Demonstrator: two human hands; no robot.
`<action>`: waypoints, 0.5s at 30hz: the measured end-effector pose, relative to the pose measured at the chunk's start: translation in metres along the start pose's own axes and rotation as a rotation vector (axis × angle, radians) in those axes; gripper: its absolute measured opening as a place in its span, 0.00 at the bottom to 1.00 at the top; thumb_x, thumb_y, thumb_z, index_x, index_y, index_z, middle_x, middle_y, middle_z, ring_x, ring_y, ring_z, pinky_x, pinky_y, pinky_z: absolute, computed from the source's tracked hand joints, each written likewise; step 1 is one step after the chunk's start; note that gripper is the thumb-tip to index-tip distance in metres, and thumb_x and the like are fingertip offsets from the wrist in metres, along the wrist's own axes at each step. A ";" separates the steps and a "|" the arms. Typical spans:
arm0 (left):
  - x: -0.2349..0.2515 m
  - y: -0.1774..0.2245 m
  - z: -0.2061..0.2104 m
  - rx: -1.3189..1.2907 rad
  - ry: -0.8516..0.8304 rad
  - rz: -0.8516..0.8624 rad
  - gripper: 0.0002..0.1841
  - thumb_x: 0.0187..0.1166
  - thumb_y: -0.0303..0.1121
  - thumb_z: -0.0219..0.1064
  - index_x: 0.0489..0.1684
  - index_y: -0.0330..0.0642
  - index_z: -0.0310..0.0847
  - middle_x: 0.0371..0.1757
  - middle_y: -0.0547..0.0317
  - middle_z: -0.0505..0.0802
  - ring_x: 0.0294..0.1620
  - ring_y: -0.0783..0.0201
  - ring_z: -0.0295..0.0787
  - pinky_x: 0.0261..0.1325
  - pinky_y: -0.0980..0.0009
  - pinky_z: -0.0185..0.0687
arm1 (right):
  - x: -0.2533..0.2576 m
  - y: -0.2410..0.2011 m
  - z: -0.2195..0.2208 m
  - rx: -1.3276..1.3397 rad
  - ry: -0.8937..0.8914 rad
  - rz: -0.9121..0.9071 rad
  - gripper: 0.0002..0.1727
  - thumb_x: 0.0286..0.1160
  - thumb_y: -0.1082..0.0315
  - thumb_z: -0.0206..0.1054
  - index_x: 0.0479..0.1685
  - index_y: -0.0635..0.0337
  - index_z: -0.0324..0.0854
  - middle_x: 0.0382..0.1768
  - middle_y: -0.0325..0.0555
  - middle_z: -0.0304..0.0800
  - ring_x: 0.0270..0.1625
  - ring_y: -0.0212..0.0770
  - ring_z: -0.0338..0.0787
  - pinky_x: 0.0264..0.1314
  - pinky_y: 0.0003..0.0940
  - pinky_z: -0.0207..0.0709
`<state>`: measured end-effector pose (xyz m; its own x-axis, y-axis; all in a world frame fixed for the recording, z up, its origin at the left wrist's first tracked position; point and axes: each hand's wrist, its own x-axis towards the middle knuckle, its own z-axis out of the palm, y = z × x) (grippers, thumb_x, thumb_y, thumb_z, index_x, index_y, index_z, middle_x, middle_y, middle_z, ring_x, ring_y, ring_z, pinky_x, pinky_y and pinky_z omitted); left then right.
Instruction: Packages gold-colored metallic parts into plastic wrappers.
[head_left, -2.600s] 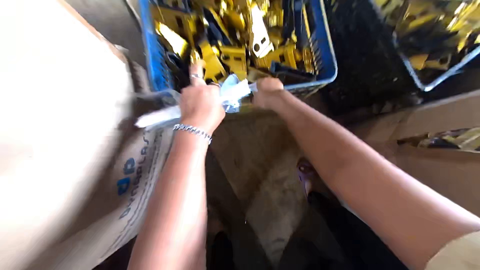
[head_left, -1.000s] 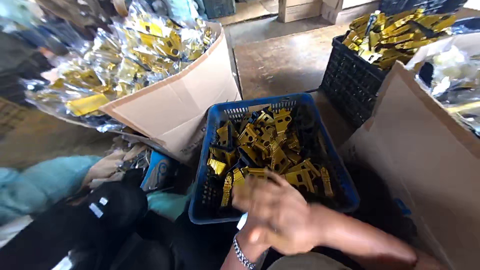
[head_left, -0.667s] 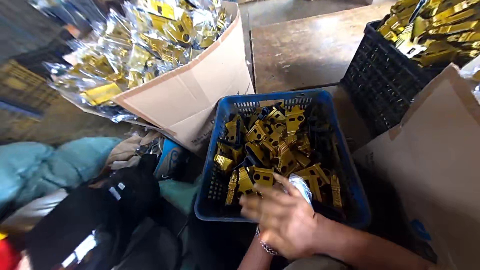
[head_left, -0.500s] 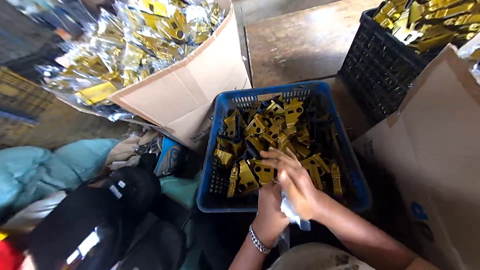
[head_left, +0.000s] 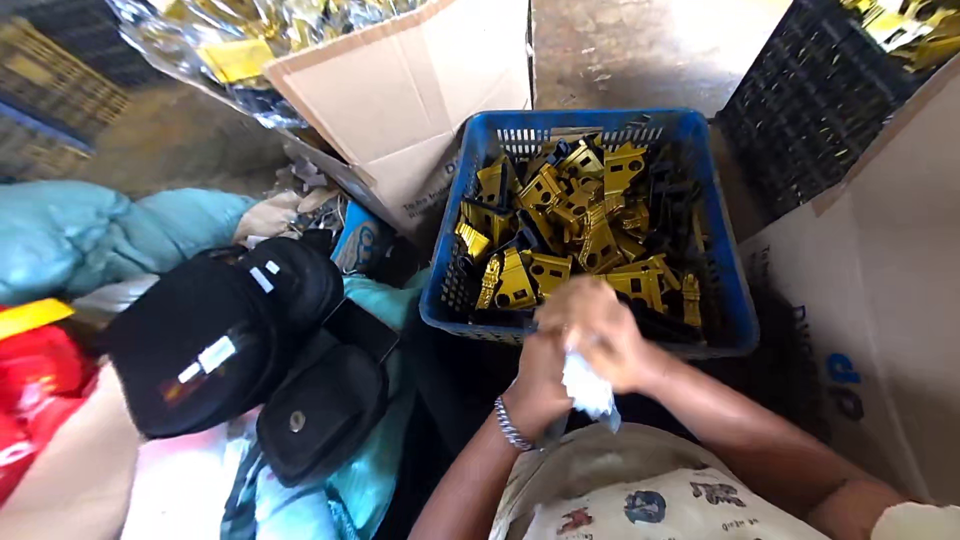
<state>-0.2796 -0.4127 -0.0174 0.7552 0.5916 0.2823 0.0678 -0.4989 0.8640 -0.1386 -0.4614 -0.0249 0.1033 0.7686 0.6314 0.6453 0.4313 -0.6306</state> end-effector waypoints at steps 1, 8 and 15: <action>-0.008 0.003 -0.009 -0.140 0.031 0.011 0.19 0.62 0.34 0.79 0.43 0.27 0.85 0.40 0.59 0.95 0.47 0.79 0.90 0.56 0.78 0.85 | 0.003 0.010 -0.013 0.078 0.031 0.260 0.30 0.93 0.51 0.45 0.50 0.67 0.87 0.53 0.52 0.93 0.62 0.40 0.90 0.71 0.42 0.80; -0.034 0.003 -0.048 -0.386 0.193 -0.350 0.18 0.72 0.18 0.64 0.61 0.25 0.72 0.46 0.66 0.93 0.48 0.80 0.91 0.58 0.77 0.89 | -0.021 0.004 -0.036 0.323 -0.083 0.370 0.16 0.82 0.60 0.67 0.50 0.67 0.89 0.56 0.47 0.91 0.61 0.31 0.89 0.63 0.27 0.85; -0.031 -0.001 -0.022 -0.331 0.317 -0.351 0.23 0.60 0.18 0.77 0.56 0.23 0.76 0.47 0.67 0.93 0.52 0.84 0.88 0.62 0.81 0.84 | -0.008 -0.007 -0.021 0.488 -0.226 0.365 0.17 0.78 0.63 0.71 0.52 0.72 0.85 0.52 0.50 0.89 0.53 0.27 0.90 0.56 0.23 0.86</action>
<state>-0.3173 -0.4167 -0.0183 0.4887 0.8722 0.0219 0.0333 -0.0437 0.9985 -0.1276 -0.4802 -0.0160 0.0547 0.9639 0.2607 0.1751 0.2478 -0.9529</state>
